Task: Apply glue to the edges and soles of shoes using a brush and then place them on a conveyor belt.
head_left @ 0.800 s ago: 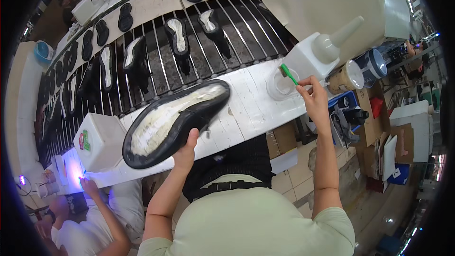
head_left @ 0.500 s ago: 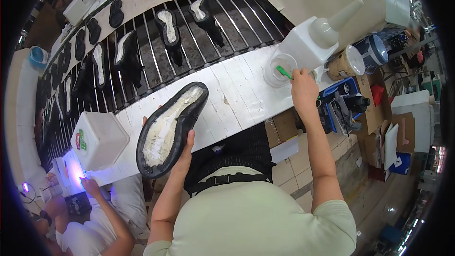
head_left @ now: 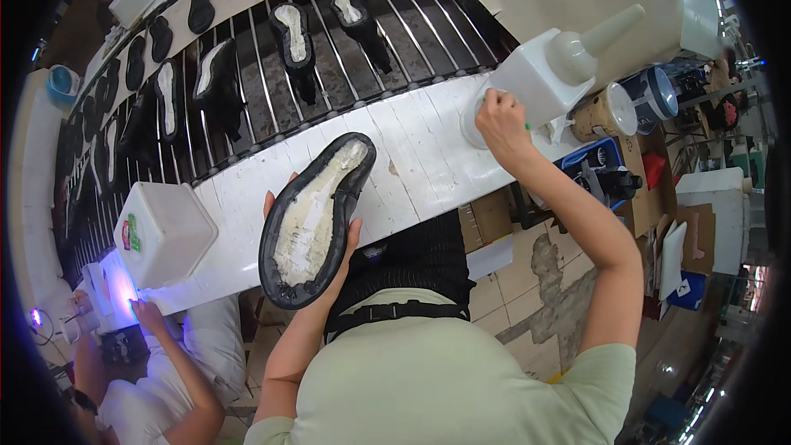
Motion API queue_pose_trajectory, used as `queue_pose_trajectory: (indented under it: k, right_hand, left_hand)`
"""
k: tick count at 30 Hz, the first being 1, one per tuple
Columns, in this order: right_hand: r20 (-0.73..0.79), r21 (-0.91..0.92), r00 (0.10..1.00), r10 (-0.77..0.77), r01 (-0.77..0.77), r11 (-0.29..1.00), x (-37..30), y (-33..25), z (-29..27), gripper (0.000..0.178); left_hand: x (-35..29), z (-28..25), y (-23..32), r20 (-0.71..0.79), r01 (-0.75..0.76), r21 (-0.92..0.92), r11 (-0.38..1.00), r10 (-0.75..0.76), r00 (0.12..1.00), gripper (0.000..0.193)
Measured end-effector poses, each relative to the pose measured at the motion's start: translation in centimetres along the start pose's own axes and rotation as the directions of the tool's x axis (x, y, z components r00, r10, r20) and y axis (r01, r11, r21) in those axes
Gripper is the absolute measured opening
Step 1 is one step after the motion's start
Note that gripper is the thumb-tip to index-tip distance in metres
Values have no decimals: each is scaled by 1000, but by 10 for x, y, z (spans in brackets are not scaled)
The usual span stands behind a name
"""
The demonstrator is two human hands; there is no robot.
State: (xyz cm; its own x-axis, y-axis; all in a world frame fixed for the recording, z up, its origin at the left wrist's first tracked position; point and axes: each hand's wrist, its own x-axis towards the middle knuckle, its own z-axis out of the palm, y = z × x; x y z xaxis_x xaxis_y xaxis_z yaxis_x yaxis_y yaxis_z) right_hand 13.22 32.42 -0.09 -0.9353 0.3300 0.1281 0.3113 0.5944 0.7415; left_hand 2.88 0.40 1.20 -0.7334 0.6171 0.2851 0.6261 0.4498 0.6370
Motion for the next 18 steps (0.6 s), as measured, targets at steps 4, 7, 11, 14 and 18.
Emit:
queue_pose_trajectory:
  k: [4,7,11,14,18]
  right_hand:
    - [191,-58,980,-57,69,996,10,-6,-1,16]
    - [304,194,941,-147,90,977,11,20,-1,10]
    - [211,502,977,-40,-73,862,-6,67,-33,6]
    - [272,471,961,55,-182,863,-16,65,-43,5]
    - [229,390,971,66,-154,908,-12,42,-46,4]
  left_hand:
    - [9,-15,15,14,-66,-16,998,66,998,61]
    - [13,-28,24,139,14,58,998,-22,990,60]
    - [18,-32,30,208,-102,315,943,36,977,60]
    - [19,-29,23,207,-107,218,970,61,976,65]
    - [4,-5,10,-60,11,-154,988,-21,998,82]
